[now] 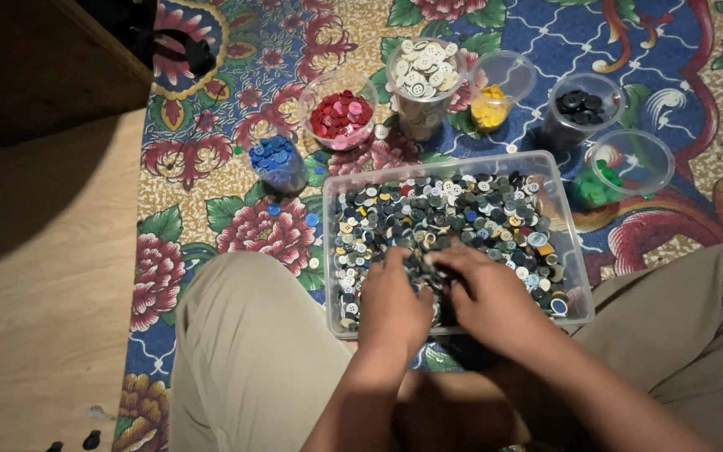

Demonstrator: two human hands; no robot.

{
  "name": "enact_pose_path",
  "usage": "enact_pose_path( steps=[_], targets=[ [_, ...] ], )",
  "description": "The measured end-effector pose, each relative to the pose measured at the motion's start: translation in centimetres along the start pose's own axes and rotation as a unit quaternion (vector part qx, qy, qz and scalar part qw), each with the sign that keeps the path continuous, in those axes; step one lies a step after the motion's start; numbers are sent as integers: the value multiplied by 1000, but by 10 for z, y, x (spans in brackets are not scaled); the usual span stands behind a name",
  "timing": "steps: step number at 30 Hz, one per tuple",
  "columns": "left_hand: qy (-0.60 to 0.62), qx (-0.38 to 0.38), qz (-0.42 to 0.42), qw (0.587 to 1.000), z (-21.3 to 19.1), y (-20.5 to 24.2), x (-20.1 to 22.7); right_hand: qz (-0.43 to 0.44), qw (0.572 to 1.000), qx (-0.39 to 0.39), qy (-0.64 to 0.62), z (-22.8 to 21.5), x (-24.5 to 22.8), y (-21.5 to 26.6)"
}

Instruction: Sorting a large variety of buttons from a main container into several smaller containers based on their characteristics.

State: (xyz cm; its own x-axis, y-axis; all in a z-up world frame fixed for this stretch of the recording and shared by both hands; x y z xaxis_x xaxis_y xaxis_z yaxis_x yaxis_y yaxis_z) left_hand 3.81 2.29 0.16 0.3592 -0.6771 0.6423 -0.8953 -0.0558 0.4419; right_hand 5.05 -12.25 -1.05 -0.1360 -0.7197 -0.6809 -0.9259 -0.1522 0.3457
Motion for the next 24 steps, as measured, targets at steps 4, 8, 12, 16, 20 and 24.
enact_pose_path(
  steps=[4,8,12,16,20,24],
  targets=[
    [24,15,-6,1000,-19,16,7,43,998,-21,-50,-18,-8,16],
    [-1,27,17,999,-26,22,2,88,993,83,-15,-26,15,4],
    [-15,24,14,1000,-31,26,3,117,972,187,76,-34,67,-29],
    [-60,117,72,989,-6,12,-24,80,978,191,20,-50,44,-59],
    [-61,107,83,989,-12,16,-19,22,980,185,71,-53,32,-84],
    [-50,66,55,995,-19,21,-18,52,983,167,59,-53,29,-86]
  ],
)
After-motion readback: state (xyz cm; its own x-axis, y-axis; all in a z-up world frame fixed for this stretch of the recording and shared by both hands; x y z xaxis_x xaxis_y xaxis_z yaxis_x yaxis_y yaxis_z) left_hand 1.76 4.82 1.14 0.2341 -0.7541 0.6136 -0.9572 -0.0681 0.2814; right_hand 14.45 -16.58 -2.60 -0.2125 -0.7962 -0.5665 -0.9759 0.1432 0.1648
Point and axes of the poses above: each hand's wrist, its own y-axis away from the middle knuckle, its own z-axis out of the palm, x = y × z, the point moved 2 cm from there along -y, towards the middle knuckle, and after that the axes turned 10 degrees about z, right-handed, at the moved point
